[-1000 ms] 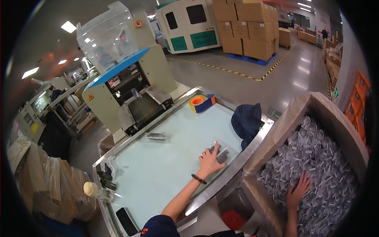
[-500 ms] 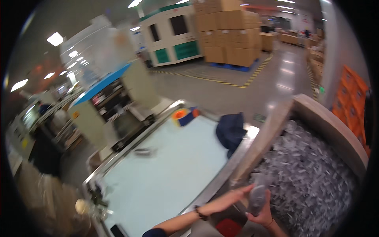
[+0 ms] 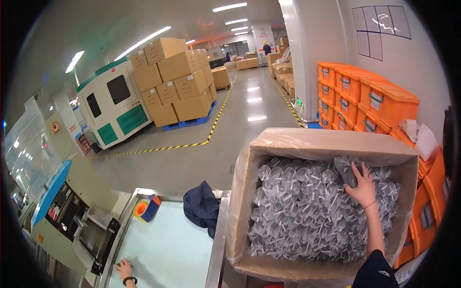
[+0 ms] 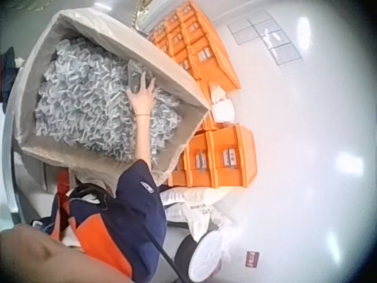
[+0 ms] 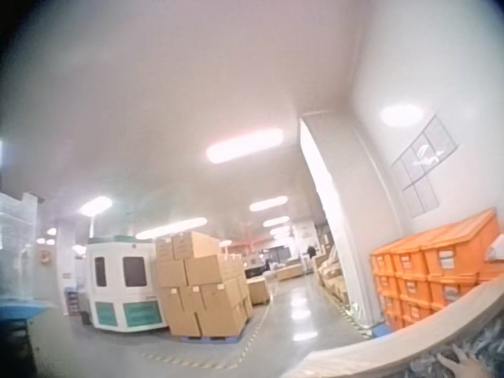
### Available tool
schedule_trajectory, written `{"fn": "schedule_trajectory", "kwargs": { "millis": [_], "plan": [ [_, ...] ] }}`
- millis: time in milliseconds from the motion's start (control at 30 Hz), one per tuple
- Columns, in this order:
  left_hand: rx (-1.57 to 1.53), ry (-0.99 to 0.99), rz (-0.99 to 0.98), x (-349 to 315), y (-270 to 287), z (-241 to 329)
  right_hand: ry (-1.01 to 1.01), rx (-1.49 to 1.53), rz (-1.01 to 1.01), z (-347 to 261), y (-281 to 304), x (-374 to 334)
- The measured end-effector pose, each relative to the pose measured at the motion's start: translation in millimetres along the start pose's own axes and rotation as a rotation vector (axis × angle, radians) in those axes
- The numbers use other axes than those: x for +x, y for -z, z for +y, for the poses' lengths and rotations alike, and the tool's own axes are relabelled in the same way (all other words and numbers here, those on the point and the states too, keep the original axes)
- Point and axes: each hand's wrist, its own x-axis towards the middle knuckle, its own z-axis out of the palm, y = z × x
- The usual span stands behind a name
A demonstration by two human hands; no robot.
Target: The person sorts and packs small grey plastic parts by hand from a bulk container into plastic bags on a workstation.
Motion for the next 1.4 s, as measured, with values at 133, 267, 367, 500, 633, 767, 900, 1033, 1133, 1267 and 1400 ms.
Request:
{"fn": "schedule_trajectory", "kwargs": {
  "millis": [133, 267, 367, 500, 633, 767, 900, 1033, 1133, 1267, 1400],
  "plan": [
    [-0.029, 0.098, 0.262, 7.2, -23.4, -30.4, -0.003, -0.012, -0.169, -6.7, -24.1, 49.3],
    [-0.031, -0.386, 0.423, 1.2, -39.5, -69.4, -0.02, -0.114, -0.219, -36.4, -59.4, 67.8],
    [-0.041, -0.608, 0.421, -45.8, -35.8, -51.9, 0.23, -0.016, 0.3, -6.9, -106.5, 60.4],
    [-0.034, -0.805, 0.469, -120.7, -23.1, -44.9, 0.316, 0.004, 0.359, -39.6, -106.3, 18.4],
    [-0.364, -1.048, 0.39, -227.5, 13.9, 22.3, 0.384, -0.028, 0.119, -37.4, -138.3, -45.2],
    [-0.627, -1.492, -0.037, -336.6, 50.0, 76.6, 0.559, 0.128, -0.146, -53.0, -144.4, -110.2],
    [-0.924, -1.446, -0.552, -405.3, 30.8, 102.7, 0.414, 1.156, -0.701, -68.8, -110.5, -150.3],
    [-1.082, -1.305, -0.791, -441.7, -11.7, 119.5, 0.498, 1.059, -0.706, -91.7, -74.2, -189.6],
    [-1.184, -1.198, -0.989, -455.1, -31.5, 122.6, 0.569, 0.966, -0.712, -100.4, -57.0, -206.0],
    [-1.293, -1.098, -1.122, -443.7, -29.3, 120.7, 0.669, 0.741, -0.486, -84.5, -45.7, -185.4],
    [-1.208, -1.488, -0.755, -417.2, -47.5, 127.3, 0.472, 0.317, 0.131, -29.5, -42.2, -120.7]
  ]
}}
